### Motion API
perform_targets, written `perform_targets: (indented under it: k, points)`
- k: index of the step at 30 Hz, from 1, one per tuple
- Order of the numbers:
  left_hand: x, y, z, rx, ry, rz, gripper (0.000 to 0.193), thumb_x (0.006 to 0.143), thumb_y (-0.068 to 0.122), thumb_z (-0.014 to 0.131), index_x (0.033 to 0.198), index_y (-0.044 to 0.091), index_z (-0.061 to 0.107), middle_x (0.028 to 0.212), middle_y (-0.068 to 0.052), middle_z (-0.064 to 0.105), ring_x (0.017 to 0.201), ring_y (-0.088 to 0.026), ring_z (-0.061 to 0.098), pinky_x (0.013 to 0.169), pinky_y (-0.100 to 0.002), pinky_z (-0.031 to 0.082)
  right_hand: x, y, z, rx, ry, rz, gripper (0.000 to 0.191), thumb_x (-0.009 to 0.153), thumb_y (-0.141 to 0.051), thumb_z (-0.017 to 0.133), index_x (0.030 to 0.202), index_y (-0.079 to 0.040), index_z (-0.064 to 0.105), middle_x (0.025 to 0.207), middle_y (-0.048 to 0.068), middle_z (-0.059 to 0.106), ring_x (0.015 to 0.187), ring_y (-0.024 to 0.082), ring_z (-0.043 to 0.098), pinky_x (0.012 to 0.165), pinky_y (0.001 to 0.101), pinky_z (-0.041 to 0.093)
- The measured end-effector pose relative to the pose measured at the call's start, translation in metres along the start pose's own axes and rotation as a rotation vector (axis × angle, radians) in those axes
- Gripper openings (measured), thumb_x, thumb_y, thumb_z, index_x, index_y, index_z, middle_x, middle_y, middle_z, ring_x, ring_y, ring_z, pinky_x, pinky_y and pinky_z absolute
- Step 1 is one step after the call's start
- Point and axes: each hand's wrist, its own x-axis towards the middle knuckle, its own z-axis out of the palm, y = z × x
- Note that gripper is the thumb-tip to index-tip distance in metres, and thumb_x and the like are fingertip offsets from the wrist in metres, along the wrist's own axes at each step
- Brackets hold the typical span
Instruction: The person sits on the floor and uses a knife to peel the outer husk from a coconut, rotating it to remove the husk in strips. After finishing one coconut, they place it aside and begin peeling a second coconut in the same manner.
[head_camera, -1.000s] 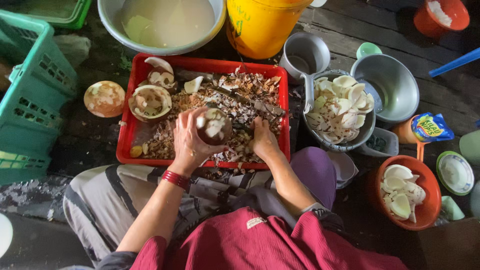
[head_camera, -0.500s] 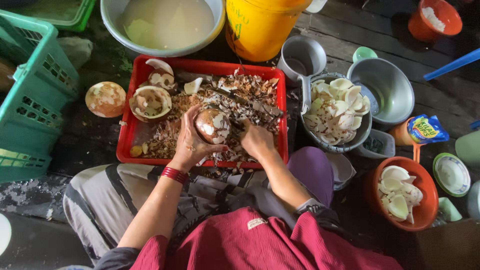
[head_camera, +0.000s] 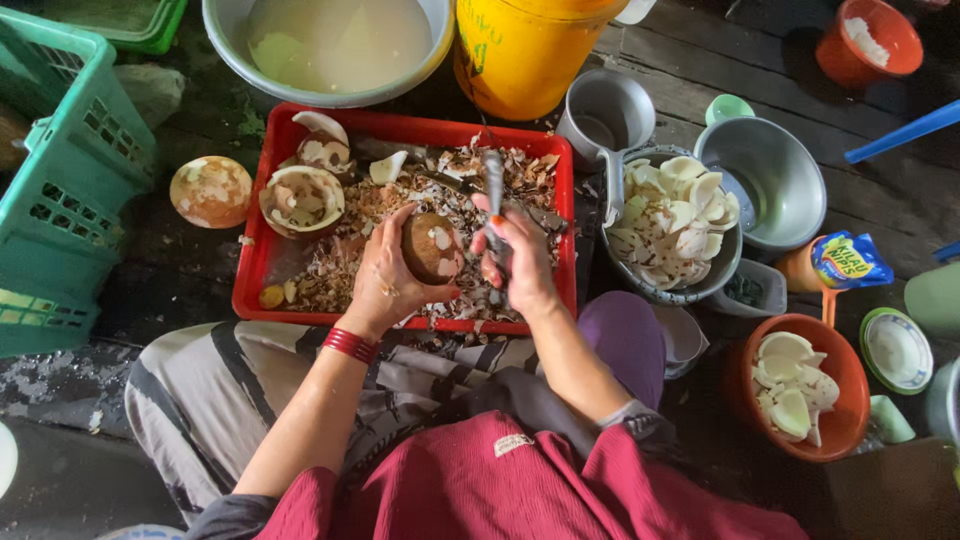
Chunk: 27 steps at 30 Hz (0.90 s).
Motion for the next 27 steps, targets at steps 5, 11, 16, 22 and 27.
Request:
perform_targets:
  k: [5, 11, 16, 22, 27]
  points:
    - [-0.001, 0.004, 0.003, 0.141, 0.028, -0.036, 0.116, 0.047, 0.045, 0.098, 0.144, 0.012, 0.045, 0.126, -0.021, 0.059, 0.117, -0.04, 0.059, 0.099, -0.049, 0.05, 0.026, 0.01, 0.024, -0.508, 0.046, -0.094, 0.043, 0.1, -0.044, 0.055, 0.115, -0.01, 0.076, 0.085, 0.009, 0.073, 0.056, 0.011, 0.062, 0.041, 0.0293, 0.045]
    - [0.004, 0.007, 0.003, 0.254, -0.052, -0.208, 0.11, 0.047, 0.058, 0.098, 0.132, 0.009, 0.05, 0.116, -0.022, 0.061, 0.112, -0.04, 0.059, 0.097, -0.05, 0.049, 0.025, 0.036, 0.035, -0.422, 0.093, 0.138, 0.053, 0.093, -0.059, 0.051, 0.117, -0.016, 0.073, 0.112, 0.012, 0.073, 0.109, 0.02, 0.069, 0.091, 0.0424, 0.056]
    - [0.003, 0.005, 0.014, 0.186, 0.04, -0.1, 0.095, 0.062, 0.051, 0.091, 0.137, 0.007, 0.052, 0.124, -0.022, 0.061, 0.11, -0.04, 0.065, 0.09, -0.048, 0.056, 0.015, 0.039, 0.044, -0.612, 0.053, -0.284, 0.039, 0.101, -0.045, 0.056, 0.114, -0.013, 0.074, 0.127, 0.015, 0.071, 0.113, 0.02, 0.068, 0.093, 0.032, 0.06]
    - [-0.002, 0.01, 0.015, 0.228, 0.029, -0.12, 0.108, 0.042, 0.044, 0.096, 0.134, 0.008, 0.051, 0.118, -0.025, 0.059, 0.101, -0.043, 0.065, 0.083, -0.051, 0.056, 0.007, 0.036, 0.049, -0.56, 0.149, 0.309, 0.03, 0.109, -0.031, 0.054, 0.117, -0.012, 0.076, 0.11, 0.022, 0.072, 0.071, 0.024, 0.06, 0.059, 0.0374, 0.05]
    - [0.0, 0.013, 0.014, 0.29, -0.026, -0.242, 0.087, 0.069, 0.05, 0.09, 0.133, 0.008, 0.051, 0.119, -0.024, 0.06, 0.103, -0.044, 0.066, 0.084, -0.053, 0.056, 0.005, 0.036, 0.047, -0.904, 0.213, -0.451, 0.033, 0.104, -0.034, 0.055, 0.111, -0.008, 0.075, 0.123, 0.009, 0.065, 0.088, 0.02, 0.063, 0.072, 0.0361, 0.057]
